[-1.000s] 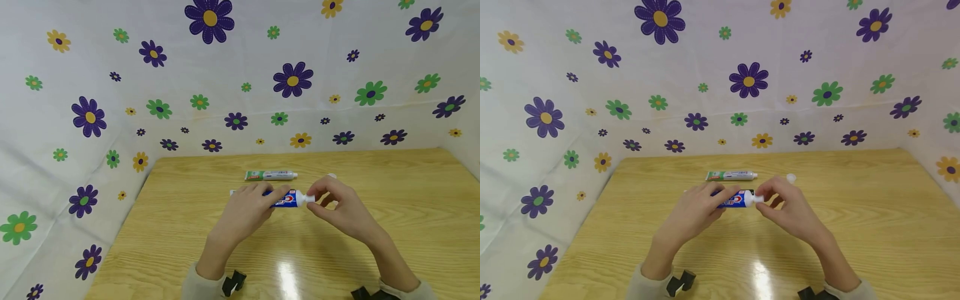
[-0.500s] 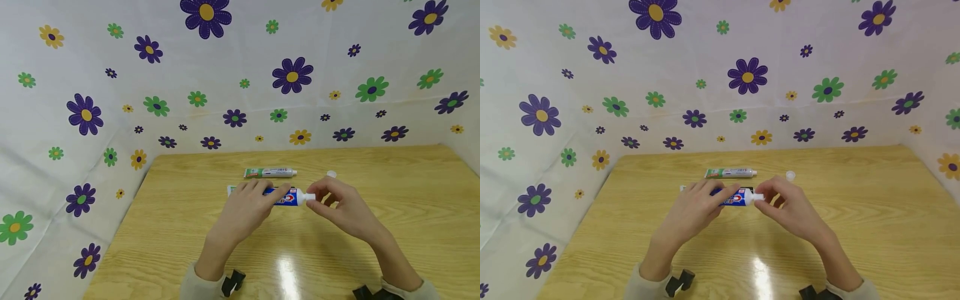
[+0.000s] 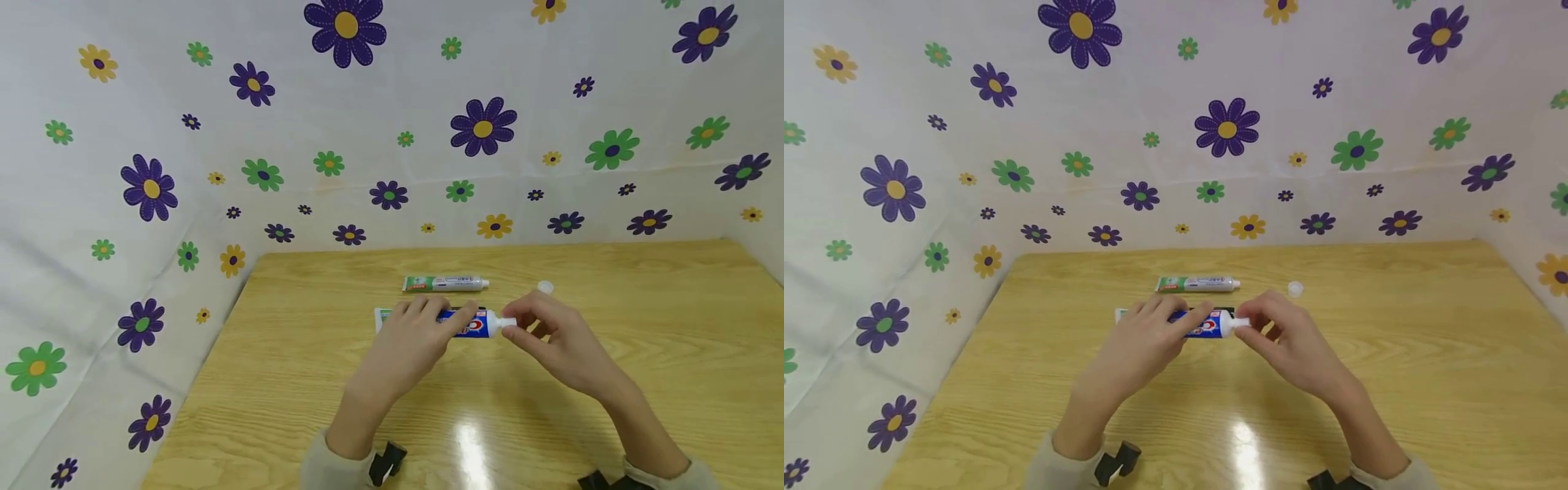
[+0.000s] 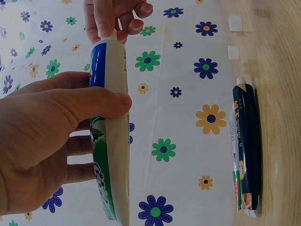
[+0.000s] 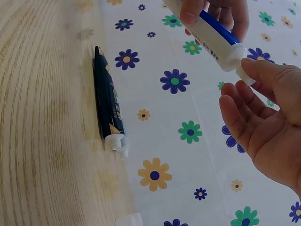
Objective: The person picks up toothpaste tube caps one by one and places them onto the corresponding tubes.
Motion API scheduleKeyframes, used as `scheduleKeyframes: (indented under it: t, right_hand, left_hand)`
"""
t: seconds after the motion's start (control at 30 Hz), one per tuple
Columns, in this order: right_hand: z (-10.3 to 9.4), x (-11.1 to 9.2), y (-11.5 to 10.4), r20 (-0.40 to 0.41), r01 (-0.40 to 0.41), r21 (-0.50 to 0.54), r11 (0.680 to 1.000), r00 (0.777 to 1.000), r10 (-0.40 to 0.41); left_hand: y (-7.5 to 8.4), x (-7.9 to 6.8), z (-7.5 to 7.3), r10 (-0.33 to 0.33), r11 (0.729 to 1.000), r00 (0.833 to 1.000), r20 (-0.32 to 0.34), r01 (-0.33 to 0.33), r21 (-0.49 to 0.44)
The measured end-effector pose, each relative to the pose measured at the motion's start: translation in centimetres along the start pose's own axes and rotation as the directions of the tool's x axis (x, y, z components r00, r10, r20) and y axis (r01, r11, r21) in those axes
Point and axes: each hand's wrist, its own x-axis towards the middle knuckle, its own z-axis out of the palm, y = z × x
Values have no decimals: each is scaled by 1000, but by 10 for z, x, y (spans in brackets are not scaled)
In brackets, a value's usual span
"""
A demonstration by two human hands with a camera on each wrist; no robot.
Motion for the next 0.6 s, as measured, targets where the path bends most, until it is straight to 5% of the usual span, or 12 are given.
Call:
scheduleKeyframes:
  t: [0.3, 0.6]
  right_hand:
    - [4, 0, 0, -49, 84, -36, 996, 995, -86]
    - [8, -1, 2, -63, 118, -71, 990, 990, -123]
  left_hand:
    - [-2, 0, 3, 14, 999, 1000, -5, -14, -44]
    - [-4, -3, 3, 3, 983, 997, 81, 12, -185]
